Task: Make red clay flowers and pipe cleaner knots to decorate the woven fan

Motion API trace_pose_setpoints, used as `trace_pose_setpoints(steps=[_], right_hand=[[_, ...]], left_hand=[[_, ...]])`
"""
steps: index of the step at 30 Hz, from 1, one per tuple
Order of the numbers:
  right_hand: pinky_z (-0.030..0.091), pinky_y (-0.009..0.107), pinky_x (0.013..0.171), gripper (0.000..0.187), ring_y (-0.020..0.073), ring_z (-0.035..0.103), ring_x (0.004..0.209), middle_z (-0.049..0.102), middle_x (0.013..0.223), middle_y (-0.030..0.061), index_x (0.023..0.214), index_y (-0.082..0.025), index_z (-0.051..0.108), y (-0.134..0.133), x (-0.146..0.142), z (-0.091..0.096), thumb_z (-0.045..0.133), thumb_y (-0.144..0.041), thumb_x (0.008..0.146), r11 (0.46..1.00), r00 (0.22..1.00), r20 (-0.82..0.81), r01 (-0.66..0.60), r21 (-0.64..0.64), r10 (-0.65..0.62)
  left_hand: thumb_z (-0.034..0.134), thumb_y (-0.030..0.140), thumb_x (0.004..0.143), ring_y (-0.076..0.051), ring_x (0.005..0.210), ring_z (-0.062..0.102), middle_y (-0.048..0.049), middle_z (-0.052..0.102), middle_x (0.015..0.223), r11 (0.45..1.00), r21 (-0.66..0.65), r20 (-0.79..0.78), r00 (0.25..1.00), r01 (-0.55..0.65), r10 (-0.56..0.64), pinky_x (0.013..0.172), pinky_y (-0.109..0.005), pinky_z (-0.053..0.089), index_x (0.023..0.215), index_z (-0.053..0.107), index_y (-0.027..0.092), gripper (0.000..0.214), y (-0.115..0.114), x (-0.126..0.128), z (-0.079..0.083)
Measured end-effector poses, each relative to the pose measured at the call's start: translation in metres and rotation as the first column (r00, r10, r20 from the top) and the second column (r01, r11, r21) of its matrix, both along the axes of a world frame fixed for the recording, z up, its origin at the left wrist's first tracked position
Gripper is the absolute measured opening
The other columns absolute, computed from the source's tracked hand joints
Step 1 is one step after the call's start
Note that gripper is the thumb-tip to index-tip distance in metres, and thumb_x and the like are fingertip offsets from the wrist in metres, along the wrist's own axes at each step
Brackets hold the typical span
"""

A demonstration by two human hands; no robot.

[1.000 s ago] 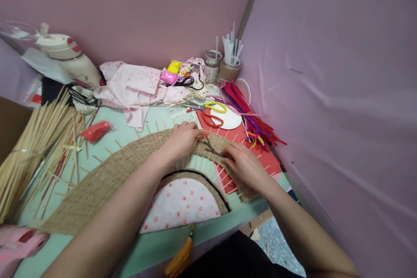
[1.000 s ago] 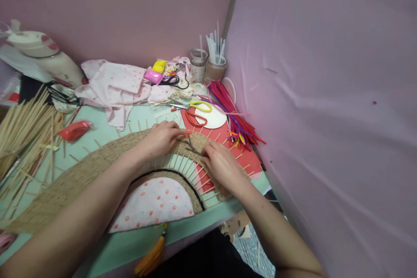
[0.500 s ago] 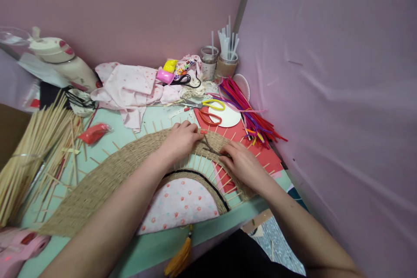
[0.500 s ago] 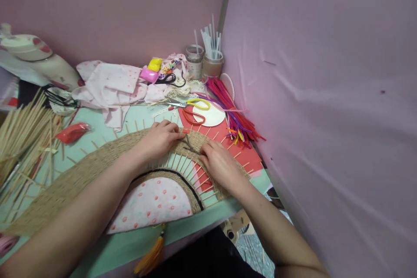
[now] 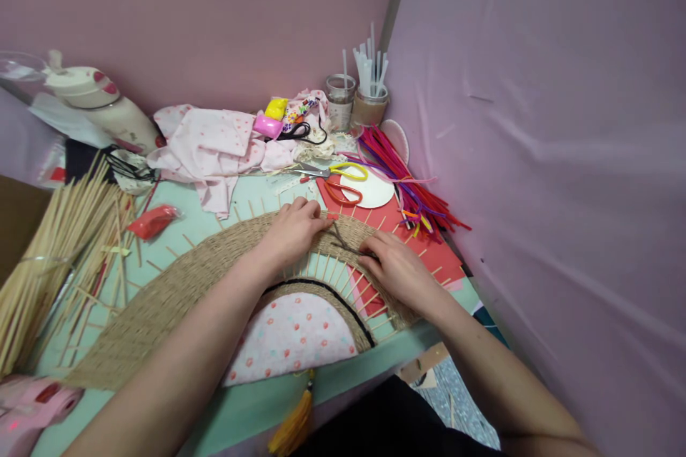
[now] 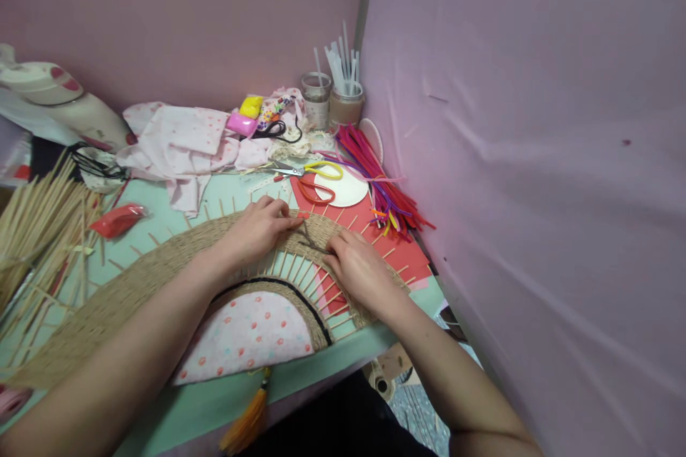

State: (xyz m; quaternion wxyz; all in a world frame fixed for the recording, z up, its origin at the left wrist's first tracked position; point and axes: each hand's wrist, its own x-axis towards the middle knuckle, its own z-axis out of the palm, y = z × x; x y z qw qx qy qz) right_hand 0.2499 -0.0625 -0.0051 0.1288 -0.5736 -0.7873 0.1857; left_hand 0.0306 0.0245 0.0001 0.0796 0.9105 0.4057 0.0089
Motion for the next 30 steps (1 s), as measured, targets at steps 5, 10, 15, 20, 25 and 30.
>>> trace_pose_setpoints(steps=[5, 10, 15, 20, 25, 30], right_hand=[[0.044, 0.03, 0.078, 0.011, 0.0195, 0.057, 0.088, 0.061, 0.094, 0.007, 0.088, -0.018, 0.059, 0.0, 0.001, -0.001, 0.056, -0.026, 0.093, 1.0, 1.0, 0.0, -0.005, 0.007, 0.005], [0.043, 0.03, 0.077, 0.012, 0.0193, 0.057, 0.088, 0.061, 0.094, 0.0067, 0.088, -0.018, 0.059, 0.001, 0.001, -0.001, 0.055, -0.027, 0.094, 1.0, 1.0, 0.008, -0.009, 0.011, 0.009], [0.043, 0.03, 0.077, 0.01, 0.0192, 0.057, 0.087, 0.061, 0.094, 0.0066, 0.089, -0.018, 0.059, 0.0, 0.001, 0.0, 0.056, -0.026, 0.094, 1.0, 1.0, -0.005, -0.01, 0.008, 0.01], [0.043, 0.03, 0.078, 0.01, 0.0194, 0.057, 0.087, 0.061, 0.093, 0.0061, 0.088, -0.018, 0.059, 0.0, 0.001, -0.001, 0.056, -0.027, 0.093, 1.0, 1.0, -0.012, -0.015, 0.018, 0.015], [0.044, 0.03, 0.078, 0.01, 0.0193, 0.056, 0.088, 0.06, 0.095, 0.0067, 0.089, -0.018, 0.058, -0.001, 0.002, -0.002, 0.056, -0.027, 0.094, 1.0, 1.0, -0.021, -0.013, 0.028, 0.014], [0.044, 0.031, 0.078, 0.009, 0.0196, 0.057, 0.088, 0.061, 0.096, 0.0071, 0.09, -0.018, 0.059, -0.001, 0.002, -0.002, 0.056, -0.026, 0.093, 1.0, 1.0, -0.017, -0.014, 0.019, 0.014]], left_hand=[[0.048, 0.026, 0.093, -0.027, 0.104, 0.045, -0.0099, 0.059, 0.106, 1.0, 0.025, 0.05, 0.999, -0.005, 0.004, 0.087, -0.041, 0.04, 0.111, 0.071, 0.027, 0.029, 0.0, 0.002, 0.0], [0.045, 0.021, 0.094, -0.027, 0.105, 0.045, -0.0104, 0.059, 0.105, 0.999, 0.03, 0.09, 0.996, -0.015, 0.013, 0.087, -0.042, 0.042, 0.113, 0.069, 0.025, 0.032, -0.001, 0.004, -0.004], [0.044, 0.018, 0.093, -0.026, 0.103, 0.046, -0.0098, 0.06, 0.103, 1.0, 0.007, 0.106, 0.994, -0.008, 0.007, 0.089, -0.04, 0.043, 0.107, 0.072, 0.021, 0.031, 0.001, 0.005, -0.006], [0.043, 0.019, 0.094, -0.027, 0.104, 0.044, -0.0114, 0.058, 0.105, 0.998, 0.033, 0.098, 0.994, -0.051, 0.048, 0.088, -0.039, 0.043, 0.117, 0.067, 0.021, 0.034, 0.003, 0.006, -0.004], [0.043, 0.024, 0.094, -0.03, 0.105, 0.044, -0.0128, 0.057, 0.108, 0.998, 0.032, -0.044, 0.998, -0.046, 0.047, 0.086, -0.043, 0.042, 0.121, 0.064, 0.024, 0.034, -0.006, 0.014, 0.0], [0.04, 0.022, 0.094, -0.029, 0.107, 0.044, -0.0118, 0.057, 0.112, 0.996, 0.012, -0.034, 0.996, -0.087, 0.087, 0.087, -0.043, 0.042, 0.117, 0.066, 0.025, 0.035, -0.008, 0.019, -0.002]])
